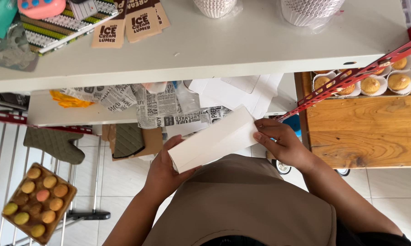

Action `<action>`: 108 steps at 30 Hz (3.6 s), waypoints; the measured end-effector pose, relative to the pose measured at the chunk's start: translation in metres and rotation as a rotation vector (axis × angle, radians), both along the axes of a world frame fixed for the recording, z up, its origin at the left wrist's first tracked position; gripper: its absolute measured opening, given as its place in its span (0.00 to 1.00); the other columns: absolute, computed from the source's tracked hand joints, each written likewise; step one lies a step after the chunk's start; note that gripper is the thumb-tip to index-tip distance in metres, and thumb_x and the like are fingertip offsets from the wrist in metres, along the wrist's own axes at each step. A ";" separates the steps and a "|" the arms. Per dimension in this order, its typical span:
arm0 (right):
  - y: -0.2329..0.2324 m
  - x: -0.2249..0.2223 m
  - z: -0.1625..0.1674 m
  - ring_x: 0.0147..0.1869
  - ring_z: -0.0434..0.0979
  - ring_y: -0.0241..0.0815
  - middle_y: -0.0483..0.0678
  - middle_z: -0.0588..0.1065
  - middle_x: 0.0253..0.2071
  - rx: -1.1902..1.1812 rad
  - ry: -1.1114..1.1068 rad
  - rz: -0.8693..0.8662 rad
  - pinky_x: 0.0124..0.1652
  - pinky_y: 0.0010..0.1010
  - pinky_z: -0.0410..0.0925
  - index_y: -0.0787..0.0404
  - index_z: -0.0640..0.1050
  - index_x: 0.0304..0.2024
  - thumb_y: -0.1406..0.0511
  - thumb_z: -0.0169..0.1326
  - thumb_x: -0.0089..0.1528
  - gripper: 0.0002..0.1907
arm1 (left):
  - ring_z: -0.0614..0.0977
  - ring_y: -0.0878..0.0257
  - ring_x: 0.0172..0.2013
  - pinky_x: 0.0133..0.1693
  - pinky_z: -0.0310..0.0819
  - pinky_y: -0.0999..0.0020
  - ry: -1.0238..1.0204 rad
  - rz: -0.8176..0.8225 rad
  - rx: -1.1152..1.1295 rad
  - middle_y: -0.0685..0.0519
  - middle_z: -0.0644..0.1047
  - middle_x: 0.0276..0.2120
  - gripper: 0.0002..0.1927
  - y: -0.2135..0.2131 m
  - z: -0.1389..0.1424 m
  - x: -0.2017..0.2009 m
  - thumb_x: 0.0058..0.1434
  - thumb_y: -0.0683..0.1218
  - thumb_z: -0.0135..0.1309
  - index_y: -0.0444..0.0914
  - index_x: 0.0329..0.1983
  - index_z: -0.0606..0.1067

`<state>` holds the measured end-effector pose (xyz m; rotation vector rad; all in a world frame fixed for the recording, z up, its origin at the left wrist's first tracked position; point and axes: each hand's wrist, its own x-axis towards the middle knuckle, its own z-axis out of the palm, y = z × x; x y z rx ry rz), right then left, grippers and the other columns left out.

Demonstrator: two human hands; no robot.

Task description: The person picks flat white cardboard bakery boxes from a stack, peels plastic wrapping off a box, and folds and assembles windowed cake boxes by hand, pressing the sides and flaps into shape and stacking the finished boxes on the shelf.

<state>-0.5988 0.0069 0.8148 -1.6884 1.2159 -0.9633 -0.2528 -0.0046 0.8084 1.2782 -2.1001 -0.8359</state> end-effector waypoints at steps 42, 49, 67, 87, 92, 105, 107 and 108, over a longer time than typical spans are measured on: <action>0.146 -0.049 0.065 0.66 0.74 0.49 0.53 0.74 0.60 -0.040 0.484 -0.448 0.57 0.39 0.71 0.61 0.75 0.54 0.74 0.67 0.42 0.35 | 0.64 0.33 0.63 0.56 0.61 0.45 -0.288 0.053 -0.149 0.31 0.66 0.63 0.43 -0.206 -0.074 -0.102 0.54 0.55 0.68 0.31 0.65 0.62; 0.234 -0.121 0.043 0.63 0.77 0.50 0.59 0.73 0.61 0.060 0.917 -0.901 0.63 0.43 0.69 0.66 0.69 0.69 0.70 0.66 0.58 0.37 | 0.72 0.43 0.62 0.64 0.63 0.54 -0.158 0.194 0.041 0.38 0.73 0.61 0.38 -0.217 -0.070 -0.110 0.52 0.52 0.71 0.33 0.63 0.70; 0.064 -0.009 0.023 0.70 0.71 0.54 0.54 0.71 0.63 -0.366 0.377 -0.528 0.63 0.43 0.68 0.63 0.71 0.59 0.71 0.68 0.50 0.34 | 0.78 0.68 0.40 0.42 0.71 0.75 0.347 0.290 0.676 0.53 0.79 0.40 0.11 -0.188 -0.075 0.077 0.67 0.45 0.53 0.33 0.48 0.77; -0.132 0.136 -0.054 0.44 0.76 0.35 0.44 0.77 0.40 0.311 -0.133 -0.124 0.46 0.28 0.71 0.60 0.75 0.54 0.68 0.55 0.64 0.16 | 0.80 0.61 0.53 0.59 0.69 0.63 0.848 0.410 0.712 0.47 0.81 0.50 0.24 -0.035 -0.091 0.181 0.60 0.32 0.47 0.33 0.61 0.69; -0.129 0.189 -0.052 0.42 0.73 0.36 0.46 0.75 0.37 0.078 -0.062 -0.130 0.44 0.27 0.69 0.66 0.77 0.45 0.70 0.59 0.67 0.06 | 0.80 0.53 0.49 0.53 0.69 0.56 0.878 0.632 0.692 0.42 0.80 0.48 0.18 -0.002 -0.128 0.161 0.64 0.35 0.53 0.26 0.57 0.72; -0.118 0.222 0.029 0.45 0.81 0.46 0.50 0.79 0.41 -0.275 0.198 0.285 0.44 0.34 0.73 0.63 0.77 0.45 0.73 0.58 0.62 0.09 | 0.71 0.46 0.63 0.67 0.61 0.50 -0.051 0.526 -0.632 0.43 0.71 0.60 0.30 0.034 0.032 0.165 0.57 0.38 0.56 0.36 0.65 0.65; -0.113 0.229 0.033 0.44 0.82 0.42 0.48 0.80 0.40 -0.083 0.247 0.378 0.44 0.33 0.73 0.62 0.77 0.44 0.72 0.57 0.62 0.08 | 0.75 0.46 0.56 0.61 0.64 0.47 -0.196 0.312 -0.560 0.46 0.76 0.52 0.24 0.022 0.058 0.143 0.57 0.41 0.58 0.36 0.59 0.72; -0.111 0.230 0.033 0.43 0.82 0.39 0.47 0.81 0.39 0.018 0.273 0.423 0.44 0.32 0.73 0.62 0.77 0.44 0.72 0.57 0.61 0.08 | 0.77 0.46 0.54 0.59 0.67 0.49 -0.263 0.256 -0.493 0.46 0.77 0.50 0.22 0.018 0.066 0.133 0.60 0.42 0.57 0.35 0.58 0.74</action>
